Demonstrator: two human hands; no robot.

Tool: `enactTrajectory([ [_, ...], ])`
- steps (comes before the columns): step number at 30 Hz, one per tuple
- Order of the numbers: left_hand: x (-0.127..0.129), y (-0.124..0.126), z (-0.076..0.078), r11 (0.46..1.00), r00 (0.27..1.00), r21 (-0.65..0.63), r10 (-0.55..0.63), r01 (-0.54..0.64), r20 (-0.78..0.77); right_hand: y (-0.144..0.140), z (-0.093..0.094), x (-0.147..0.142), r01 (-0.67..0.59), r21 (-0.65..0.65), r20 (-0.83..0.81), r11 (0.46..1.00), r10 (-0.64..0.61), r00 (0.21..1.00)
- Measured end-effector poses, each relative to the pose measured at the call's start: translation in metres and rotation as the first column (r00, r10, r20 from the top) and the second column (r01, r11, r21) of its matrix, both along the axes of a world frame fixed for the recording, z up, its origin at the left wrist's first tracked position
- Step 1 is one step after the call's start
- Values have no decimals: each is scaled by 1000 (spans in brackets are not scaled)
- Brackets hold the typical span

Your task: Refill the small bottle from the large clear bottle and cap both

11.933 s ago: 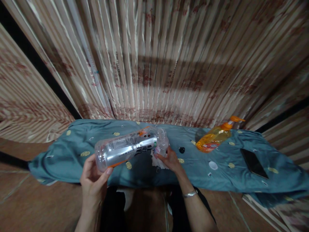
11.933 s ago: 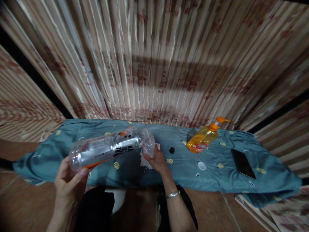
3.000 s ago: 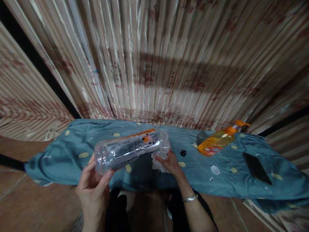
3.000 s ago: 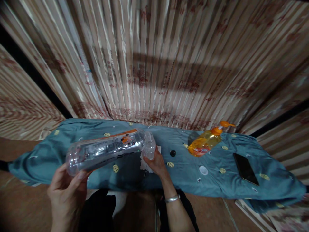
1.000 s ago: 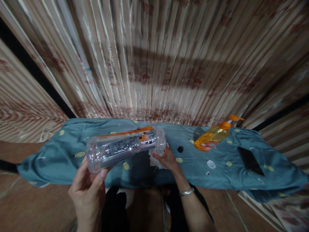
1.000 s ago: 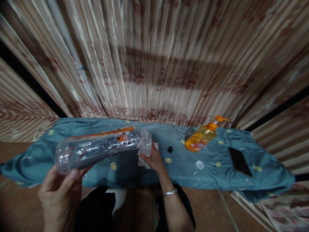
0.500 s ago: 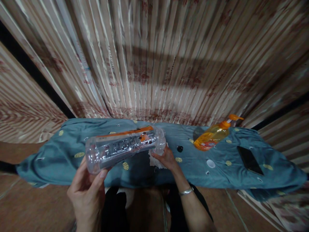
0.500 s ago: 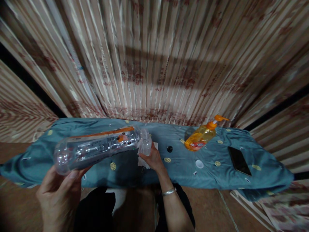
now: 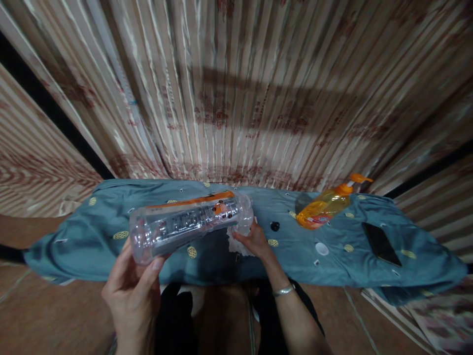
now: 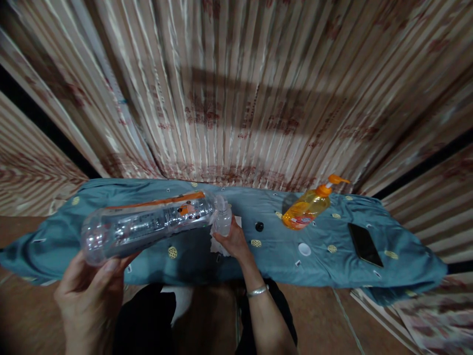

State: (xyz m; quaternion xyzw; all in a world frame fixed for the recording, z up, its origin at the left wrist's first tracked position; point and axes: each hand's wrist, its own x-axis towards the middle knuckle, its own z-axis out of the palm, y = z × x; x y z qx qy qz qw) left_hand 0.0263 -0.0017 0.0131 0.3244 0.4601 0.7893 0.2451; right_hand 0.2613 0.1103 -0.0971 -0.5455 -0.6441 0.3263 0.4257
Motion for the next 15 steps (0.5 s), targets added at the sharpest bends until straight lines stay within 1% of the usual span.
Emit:
enactTrajectory([
  [5,0,0,-1,1000,1000,-1,-1,1,-20,1,-3,0,-2,-41,-1,999,2,1000],
  [10,1,1,-1,1000,999,3,-14,14,-33,3,-5,1,-2,-4,-11,1000,2,1000],
  [15,0,2,-3,1000,999,14,7,-7,-41,1,-1,0,-2,-1,-5,1000,2,1000],
])
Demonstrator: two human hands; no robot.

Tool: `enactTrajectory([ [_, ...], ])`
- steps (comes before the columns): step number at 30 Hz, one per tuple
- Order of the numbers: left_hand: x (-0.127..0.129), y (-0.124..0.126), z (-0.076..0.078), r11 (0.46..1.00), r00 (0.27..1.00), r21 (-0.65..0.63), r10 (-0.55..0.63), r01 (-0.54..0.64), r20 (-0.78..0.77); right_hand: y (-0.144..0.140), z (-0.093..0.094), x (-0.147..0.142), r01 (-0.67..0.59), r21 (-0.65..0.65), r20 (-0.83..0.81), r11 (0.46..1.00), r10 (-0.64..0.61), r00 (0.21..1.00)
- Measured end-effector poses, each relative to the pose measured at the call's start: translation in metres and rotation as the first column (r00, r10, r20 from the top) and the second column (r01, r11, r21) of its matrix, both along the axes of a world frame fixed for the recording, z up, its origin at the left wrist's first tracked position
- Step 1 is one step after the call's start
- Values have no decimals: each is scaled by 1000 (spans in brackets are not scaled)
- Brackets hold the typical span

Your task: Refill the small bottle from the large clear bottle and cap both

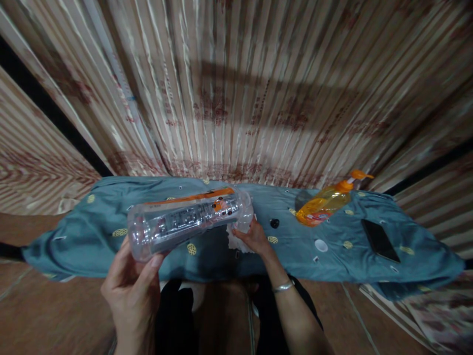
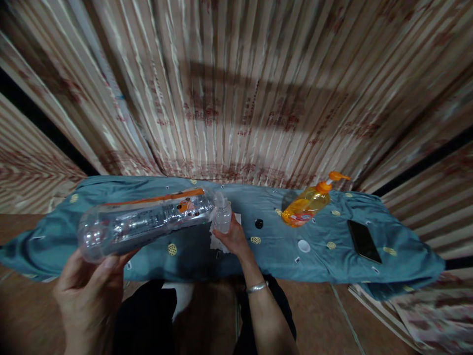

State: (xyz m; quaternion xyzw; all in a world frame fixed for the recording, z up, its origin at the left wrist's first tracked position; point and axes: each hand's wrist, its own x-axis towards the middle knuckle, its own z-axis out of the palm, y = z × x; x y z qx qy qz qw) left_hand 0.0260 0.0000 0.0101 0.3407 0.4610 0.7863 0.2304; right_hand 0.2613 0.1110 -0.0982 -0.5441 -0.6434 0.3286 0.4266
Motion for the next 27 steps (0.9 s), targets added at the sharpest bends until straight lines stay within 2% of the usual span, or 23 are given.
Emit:
enactTrajectory([
  [11,0,-2,2,1000,1000,-2,-26,26,3,-2,6,0,0,-26,10,1000,0,1000],
  [27,0,-2,2,999,999,13,-35,35,-18,-1,1,1,-4,14,19,1000,4,1000],
])
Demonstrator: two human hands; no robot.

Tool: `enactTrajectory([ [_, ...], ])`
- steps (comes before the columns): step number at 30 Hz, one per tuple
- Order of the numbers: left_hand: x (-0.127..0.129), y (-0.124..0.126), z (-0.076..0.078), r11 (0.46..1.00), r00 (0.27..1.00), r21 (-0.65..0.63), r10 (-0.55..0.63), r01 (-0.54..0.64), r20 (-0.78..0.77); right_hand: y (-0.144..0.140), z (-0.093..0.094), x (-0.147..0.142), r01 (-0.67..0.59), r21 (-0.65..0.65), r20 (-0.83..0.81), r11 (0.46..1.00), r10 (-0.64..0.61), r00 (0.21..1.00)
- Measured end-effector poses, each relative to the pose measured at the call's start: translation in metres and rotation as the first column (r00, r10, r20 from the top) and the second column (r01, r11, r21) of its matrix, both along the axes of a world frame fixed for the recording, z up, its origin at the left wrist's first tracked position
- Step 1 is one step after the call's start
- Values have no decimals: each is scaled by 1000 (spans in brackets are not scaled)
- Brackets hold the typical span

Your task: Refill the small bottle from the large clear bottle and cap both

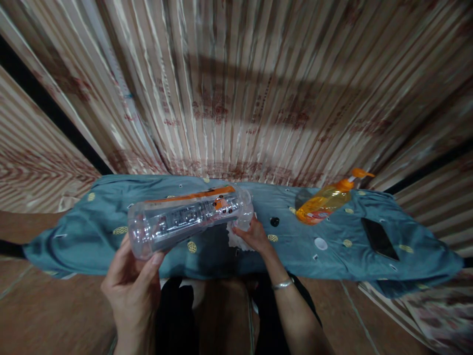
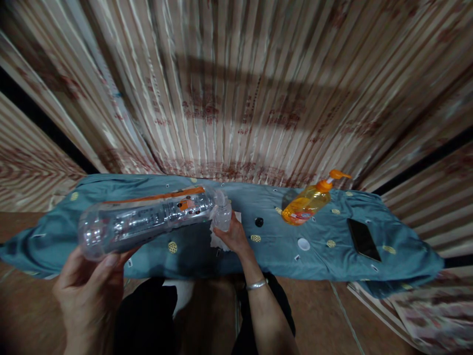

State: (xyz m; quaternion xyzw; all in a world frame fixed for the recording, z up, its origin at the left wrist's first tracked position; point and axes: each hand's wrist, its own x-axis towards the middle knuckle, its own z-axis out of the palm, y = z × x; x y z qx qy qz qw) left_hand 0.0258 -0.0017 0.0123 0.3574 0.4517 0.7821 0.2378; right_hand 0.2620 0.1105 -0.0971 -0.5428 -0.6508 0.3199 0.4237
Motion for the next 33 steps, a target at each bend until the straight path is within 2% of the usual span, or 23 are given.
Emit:
enactTrajectory([
  [17,-2,-2,-1,999,999,-42,13,-15,-45,0,3,-1,6,-16,1,1000,-6,1000],
  [33,-2,-2,0,999,1000,-39,12,-13,-19,1,1,0,4,-20,3,1000,-4,1000],
])
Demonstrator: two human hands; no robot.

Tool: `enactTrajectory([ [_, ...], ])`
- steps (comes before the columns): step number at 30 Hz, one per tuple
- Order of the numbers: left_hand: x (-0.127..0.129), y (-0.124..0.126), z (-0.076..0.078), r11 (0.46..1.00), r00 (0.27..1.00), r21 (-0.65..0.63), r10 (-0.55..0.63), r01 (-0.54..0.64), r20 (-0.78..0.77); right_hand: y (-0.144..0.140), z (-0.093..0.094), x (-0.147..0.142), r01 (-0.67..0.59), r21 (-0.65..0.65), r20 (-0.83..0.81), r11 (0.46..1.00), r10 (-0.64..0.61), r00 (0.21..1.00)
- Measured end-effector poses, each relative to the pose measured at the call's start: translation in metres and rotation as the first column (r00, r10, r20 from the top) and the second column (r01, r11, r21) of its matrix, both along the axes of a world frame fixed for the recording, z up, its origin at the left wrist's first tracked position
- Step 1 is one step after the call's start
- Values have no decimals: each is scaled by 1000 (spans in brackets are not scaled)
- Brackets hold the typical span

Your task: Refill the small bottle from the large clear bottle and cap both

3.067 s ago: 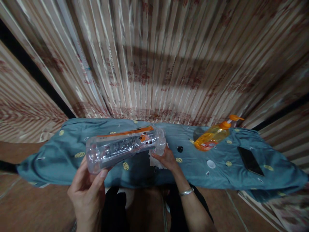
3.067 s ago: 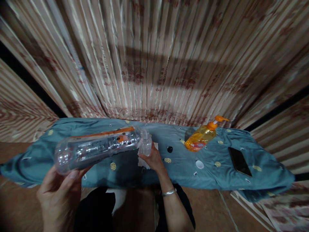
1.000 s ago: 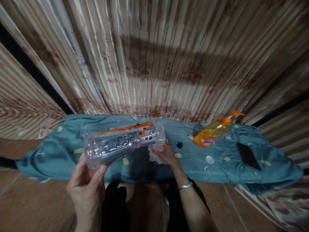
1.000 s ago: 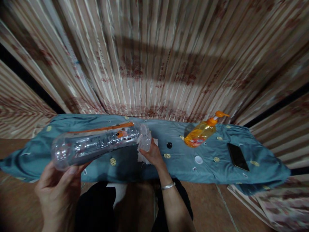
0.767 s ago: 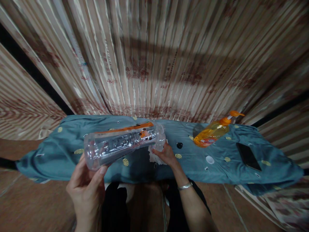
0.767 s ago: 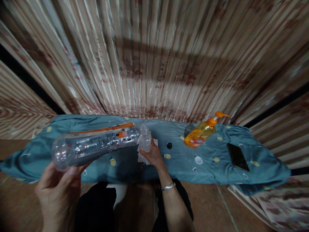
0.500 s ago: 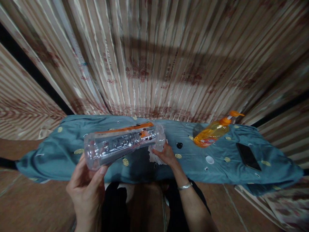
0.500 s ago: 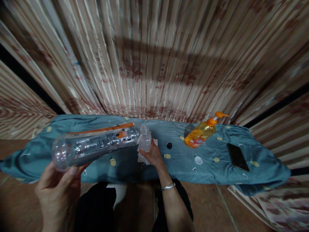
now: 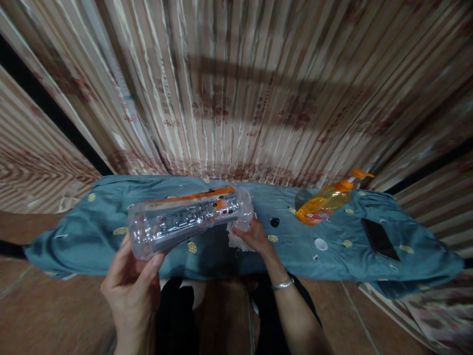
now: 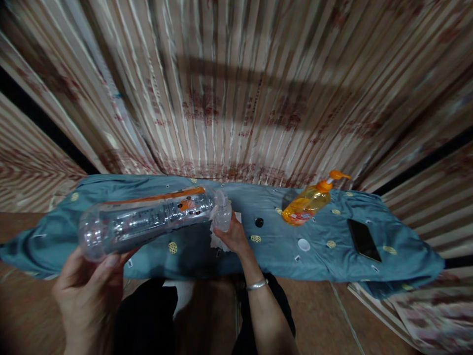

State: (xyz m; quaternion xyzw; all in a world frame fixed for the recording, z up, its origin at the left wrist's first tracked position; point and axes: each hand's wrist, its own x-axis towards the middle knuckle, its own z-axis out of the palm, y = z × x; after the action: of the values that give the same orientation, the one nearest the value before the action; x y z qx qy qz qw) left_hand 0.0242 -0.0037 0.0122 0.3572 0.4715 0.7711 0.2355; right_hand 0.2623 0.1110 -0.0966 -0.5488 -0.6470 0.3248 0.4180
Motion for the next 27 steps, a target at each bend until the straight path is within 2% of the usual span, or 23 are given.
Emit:
enactTrajectory([
  [17,2,0,3,1000,1000,25,-11,11,-13,0,1,0,2,-8,-5,1000,-2,1000],
  [27,4,0,4,1000,1000,-13,16,-17,-21,0,4,-1,-6,-14,-7,1000,6,1000],
])
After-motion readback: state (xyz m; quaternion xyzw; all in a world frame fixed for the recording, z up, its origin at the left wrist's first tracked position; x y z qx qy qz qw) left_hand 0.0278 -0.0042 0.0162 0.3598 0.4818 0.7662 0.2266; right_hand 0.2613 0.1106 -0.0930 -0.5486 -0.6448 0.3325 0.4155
